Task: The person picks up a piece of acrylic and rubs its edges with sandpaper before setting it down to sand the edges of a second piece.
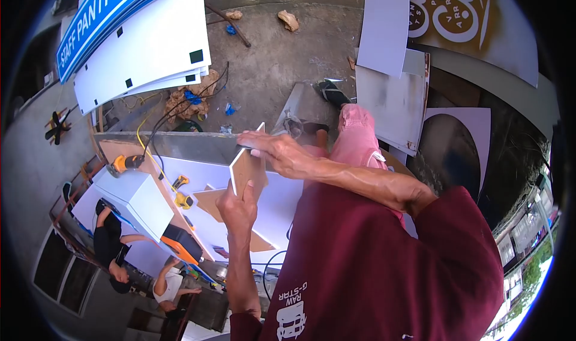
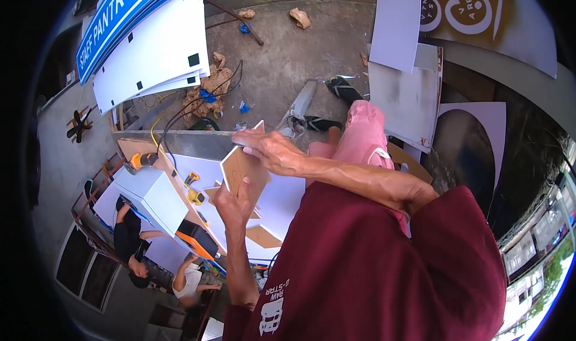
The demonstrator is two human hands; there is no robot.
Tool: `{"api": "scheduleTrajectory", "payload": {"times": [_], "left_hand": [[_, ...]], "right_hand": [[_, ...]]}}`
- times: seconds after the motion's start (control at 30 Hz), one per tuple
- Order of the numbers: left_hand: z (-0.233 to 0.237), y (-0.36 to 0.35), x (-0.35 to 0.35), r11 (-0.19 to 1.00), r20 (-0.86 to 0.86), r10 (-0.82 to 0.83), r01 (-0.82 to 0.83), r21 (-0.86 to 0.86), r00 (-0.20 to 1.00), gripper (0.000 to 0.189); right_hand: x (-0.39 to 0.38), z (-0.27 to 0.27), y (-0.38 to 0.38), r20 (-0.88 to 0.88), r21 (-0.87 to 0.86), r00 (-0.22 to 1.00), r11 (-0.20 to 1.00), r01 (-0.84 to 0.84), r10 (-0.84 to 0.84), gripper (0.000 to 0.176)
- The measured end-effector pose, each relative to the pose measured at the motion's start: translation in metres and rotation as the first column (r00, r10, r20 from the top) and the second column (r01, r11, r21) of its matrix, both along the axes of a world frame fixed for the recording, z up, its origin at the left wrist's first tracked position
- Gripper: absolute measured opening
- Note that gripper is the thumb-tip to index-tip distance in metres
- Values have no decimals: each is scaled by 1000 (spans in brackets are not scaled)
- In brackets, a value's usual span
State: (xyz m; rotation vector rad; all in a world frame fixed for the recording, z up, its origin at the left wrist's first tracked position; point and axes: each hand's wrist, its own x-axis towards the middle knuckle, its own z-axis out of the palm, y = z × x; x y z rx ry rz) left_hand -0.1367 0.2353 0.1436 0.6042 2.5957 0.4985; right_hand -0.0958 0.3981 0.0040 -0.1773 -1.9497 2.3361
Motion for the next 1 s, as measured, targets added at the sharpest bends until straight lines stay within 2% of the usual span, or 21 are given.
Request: {"api": "scheduleTrajectory", "payload": {"times": [0.07, 0.2, 0.33, 0.37, 0.47, 0.5, 0.6, 0.63, 0.73, 0.77, 0.87, 1.0], "left_hand": [[2, -5, 5, 999, 22, 18, -17, -36, 1000, 19], [1, 2, 2, 999, 12, 37, -37, 34, 999, 20], [-1, 1, 2, 999, 14, 3, -4, 32, 1000, 20], [-2, 0, 1, 998, 3, -4, 4, 60, 1000, 19], [-5, -2, 2, 997, 16, 42, -42, 61, 999, 17], [-4, -3, 3, 997, 36, 65, -66, 41, 997, 16], [-1, 2, 3, 1000, 6, 16, -16, 14, 1000, 16], [-2, 4, 4, 999, 8, 23, -23, 29, 1000, 16], [-1, 4, 2, 998, 8, 41, -41, 44, 999, 16], [-3, 4, 1, 998, 10, 45, -45, 40, 999, 16], [-3, 4, -2, 998, -35, 13, -11, 66, 999, 16], [-2, -1, 2, 1000, 6, -5, 5, 20, 1000, 20]], "right_hand": [[7, 17, 1, -37, -82, 999, 996, -18, 15, 36], [5, 4, -7, 77, 22, 997, 999, -24, 22, 40], [6, 83, -2, -176, -26, 984, 999, 20, -24, 45], [5, 78, 0, -206, -40, 978, 999, 14, -22, 49], [5, 9, -11, -83, 84, 996, 996, -29, 35, 47], [6, 11, -10, -93, 114, 995, 993, -29, 40, 47], [9, 76, -1, -199, -8, 979, 1000, 30, -31, 52], [9, 81, -2, -220, 39, 975, 999, 36, -27, 45], [5, 50, -3, -209, 11, 978, 1000, 27, -24, 48], [5, 29, -4, -104, 15, 995, 1000, -6, 7, 47], [5, 24, -9, -73, 86, 997, 996, 12, -6, 45], [7, 64, -2, -221, -48, 974, 998, 31, -41, 42]]}}
